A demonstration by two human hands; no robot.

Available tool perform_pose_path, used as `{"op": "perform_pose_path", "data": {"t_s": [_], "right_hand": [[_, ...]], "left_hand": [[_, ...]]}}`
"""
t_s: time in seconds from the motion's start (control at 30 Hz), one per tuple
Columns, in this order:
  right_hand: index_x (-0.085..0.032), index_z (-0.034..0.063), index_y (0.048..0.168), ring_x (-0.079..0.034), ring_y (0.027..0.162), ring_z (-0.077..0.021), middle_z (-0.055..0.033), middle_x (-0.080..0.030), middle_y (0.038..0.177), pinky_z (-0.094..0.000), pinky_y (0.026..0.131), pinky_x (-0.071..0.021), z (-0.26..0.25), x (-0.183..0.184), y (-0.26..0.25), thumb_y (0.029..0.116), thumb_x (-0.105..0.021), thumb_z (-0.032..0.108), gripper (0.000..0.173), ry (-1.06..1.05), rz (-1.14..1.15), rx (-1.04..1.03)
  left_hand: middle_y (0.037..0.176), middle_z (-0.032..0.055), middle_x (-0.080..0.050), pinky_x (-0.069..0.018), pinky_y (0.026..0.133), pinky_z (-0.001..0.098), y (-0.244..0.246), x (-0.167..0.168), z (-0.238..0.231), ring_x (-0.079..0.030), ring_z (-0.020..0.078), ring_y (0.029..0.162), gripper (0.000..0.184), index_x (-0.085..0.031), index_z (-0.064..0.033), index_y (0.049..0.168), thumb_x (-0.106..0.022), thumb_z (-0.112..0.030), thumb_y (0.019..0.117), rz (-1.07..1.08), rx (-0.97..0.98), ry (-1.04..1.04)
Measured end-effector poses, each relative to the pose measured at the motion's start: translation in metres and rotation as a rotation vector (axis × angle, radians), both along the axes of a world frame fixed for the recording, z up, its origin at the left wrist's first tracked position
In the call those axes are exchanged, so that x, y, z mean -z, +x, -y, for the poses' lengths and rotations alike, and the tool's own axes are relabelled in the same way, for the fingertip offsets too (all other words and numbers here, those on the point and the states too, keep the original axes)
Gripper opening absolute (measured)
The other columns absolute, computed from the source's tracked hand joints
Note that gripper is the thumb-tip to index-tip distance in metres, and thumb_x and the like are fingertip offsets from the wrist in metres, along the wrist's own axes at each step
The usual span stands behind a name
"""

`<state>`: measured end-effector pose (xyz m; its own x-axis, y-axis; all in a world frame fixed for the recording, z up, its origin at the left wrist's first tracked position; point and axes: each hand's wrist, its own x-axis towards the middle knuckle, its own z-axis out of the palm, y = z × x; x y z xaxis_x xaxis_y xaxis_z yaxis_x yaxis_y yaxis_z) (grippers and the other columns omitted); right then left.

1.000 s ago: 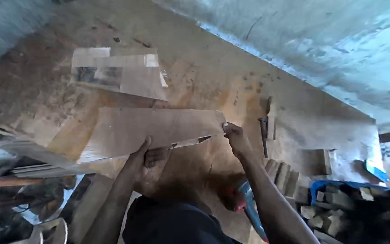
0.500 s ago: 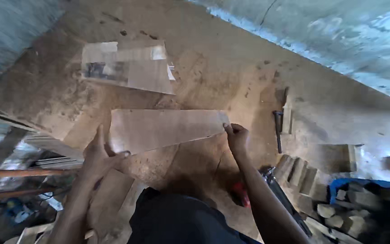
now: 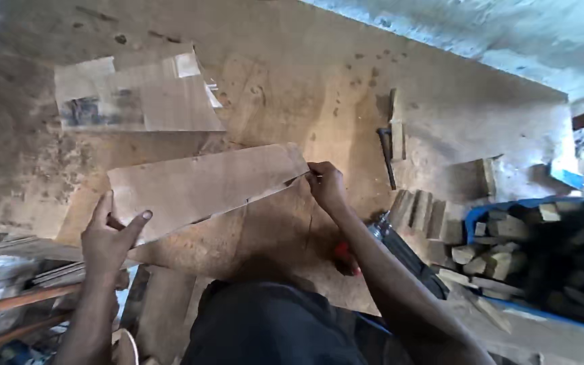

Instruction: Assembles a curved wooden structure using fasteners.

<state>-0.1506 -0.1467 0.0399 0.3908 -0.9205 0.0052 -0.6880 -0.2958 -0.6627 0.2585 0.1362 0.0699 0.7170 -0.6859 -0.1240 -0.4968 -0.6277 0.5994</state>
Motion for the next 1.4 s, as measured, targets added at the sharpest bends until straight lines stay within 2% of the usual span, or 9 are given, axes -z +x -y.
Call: {"op": "perform_pose_path", "data": {"t_s": [0.23, 0.37, 0.73, 0.93, 1.0, 1.13, 1.2, 1.33, 1.4], "right_hand": [[-0.075, 0.0061, 0.112, -0.069, 0.104, -0.0284, -0.0132, -0.071, 0.113, -0.0492, 0.093, -0.0577, 0.005, -0.002, 0.006, 0.0975, -0.066, 0.017, 0.020, -0.011, -0.126, 0.026], [-0.074, 0.0059, 0.111, -0.070, 0.099, -0.0309, -0.0145, -0.070, 0.110, -0.0520, 0.088, -0.0585, 0.007, -0.006, 0.006, 0.0975, -0.065, 0.018, 0.020, 0.023, -0.172, 0.003], [-0.074, 0.0046, 0.104, -0.070, 0.095, -0.0254, -0.0116, -0.071, 0.104, -0.0472, 0.087, -0.0588, 0.008, 0.005, 0.001, 0.0949, -0.069, 0.014, 0.013, 0.065, 0.026, 0.044], [-0.073, 0.0042, 0.098, -0.070, 0.087, -0.0229, -0.0100, -0.072, 0.099, -0.0451, 0.082, -0.0598, 0.013, 0.012, -0.004, 0.0930, -0.071, 0.013, 0.010, 0.049, 0.080, 0.032], [-0.074, 0.0048, 0.098, -0.070, 0.089, -0.0234, -0.0097, -0.072, 0.100, -0.0460, 0.083, -0.0594, 0.016, 0.007, -0.005, 0.0932, -0.070, 0.013, 0.010, 0.052, 0.050, 0.001], [-0.072, 0.0035, 0.102, -0.070, 0.095, -0.0289, -0.0128, -0.070, 0.104, -0.0523, 0.086, -0.0585, 0.021, -0.001, -0.004, 0.0947, -0.069, 0.015, 0.014, 0.096, -0.060, -0.055], [-0.071, 0.0046, 0.102, -0.070, 0.094, -0.0282, -0.0121, -0.070, 0.105, -0.0509, 0.085, -0.0592, 0.022, -0.001, -0.005, 0.0954, -0.069, 0.016, 0.013, 0.101, -0.068, -0.071], [-0.071, 0.0034, 0.102, -0.069, 0.092, -0.0264, -0.0127, -0.069, 0.105, -0.0479, 0.084, -0.0591, 0.025, 0.005, -0.011, 0.0950, -0.070, 0.016, 0.015, 0.121, 0.029, -0.097], [-0.070, 0.0038, 0.116, -0.069, 0.092, -0.0235, -0.0132, -0.067, 0.110, -0.0426, 0.084, -0.0612, 0.021, 0.001, -0.026, 0.0942, -0.071, 0.015, 0.025, 0.108, 0.097, -0.126]], "left_hand": [[0.123, 0.0267, -0.063, -0.0506, 0.084, 0.0655, 0.005, 0.009, -0.001, -0.064, 0.0411, 0.096, 0.094, -0.033, -0.0291, 0.162, -0.080, -0.054, 0.0837, 0.049, 0.008, 0.004], [0.134, 0.0252, -0.060, -0.0503, 0.094, 0.0618, 0.003, 0.008, 0.002, -0.064, 0.0385, 0.107, 0.094, -0.032, -0.0266, 0.162, -0.081, -0.049, 0.0847, 0.051, 0.019, -0.002], [0.137, 0.0260, -0.059, -0.0518, 0.093, 0.0601, -0.005, 0.004, 0.004, -0.066, 0.0376, 0.106, 0.093, -0.029, -0.0239, 0.164, -0.080, -0.041, 0.0886, 0.042, 0.022, 0.005], [0.146, 0.0220, -0.055, -0.0499, 0.103, 0.0532, -0.003, 0.008, 0.003, -0.063, 0.0324, 0.120, 0.092, -0.029, -0.0203, 0.164, -0.079, -0.043, 0.0890, 0.070, 0.059, -0.018], [0.150, 0.0209, -0.052, -0.0475, 0.108, 0.0520, 0.001, 0.009, 0.003, -0.061, 0.0311, 0.126, 0.093, -0.029, -0.0193, 0.164, -0.077, -0.047, 0.0891, 0.078, 0.084, -0.006], [0.145, 0.0238, -0.055, -0.0477, 0.104, 0.0556, 0.002, 0.008, 0.003, -0.063, 0.0345, 0.119, 0.092, -0.028, -0.0193, 0.164, -0.076, -0.047, 0.0903, 0.099, 0.083, 0.038], [0.140, 0.0250, -0.058, -0.0507, 0.099, 0.0559, -0.004, 0.004, 0.007, -0.065, 0.0335, 0.111, 0.091, -0.029, -0.0204, 0.164, -0.076, -0.045, 0.0906, 0.095, 0.069, 0.050], [0.145, 0.0213, -0.056, -0.0515, 0.099, 0.0534, -0.003, 0.007, 0.004, -0.065, 0.0301, 0.114, 0.089, -0.027, -0.0243, 0.164, -0.075, -0.045, 0.0915, 0.084, 0.061, 0.047], [0.144, 0.0218, -0.056, -0.0518, 0.098, 0.0550, -0.001, 0.009, 0.003, -0.065, 0.0309, 0.113, 0.090, -0.026, -0.0249, 0.165, -0.075, -0.046, 0.0917, 0.089, 0.072, 0.042]]}}
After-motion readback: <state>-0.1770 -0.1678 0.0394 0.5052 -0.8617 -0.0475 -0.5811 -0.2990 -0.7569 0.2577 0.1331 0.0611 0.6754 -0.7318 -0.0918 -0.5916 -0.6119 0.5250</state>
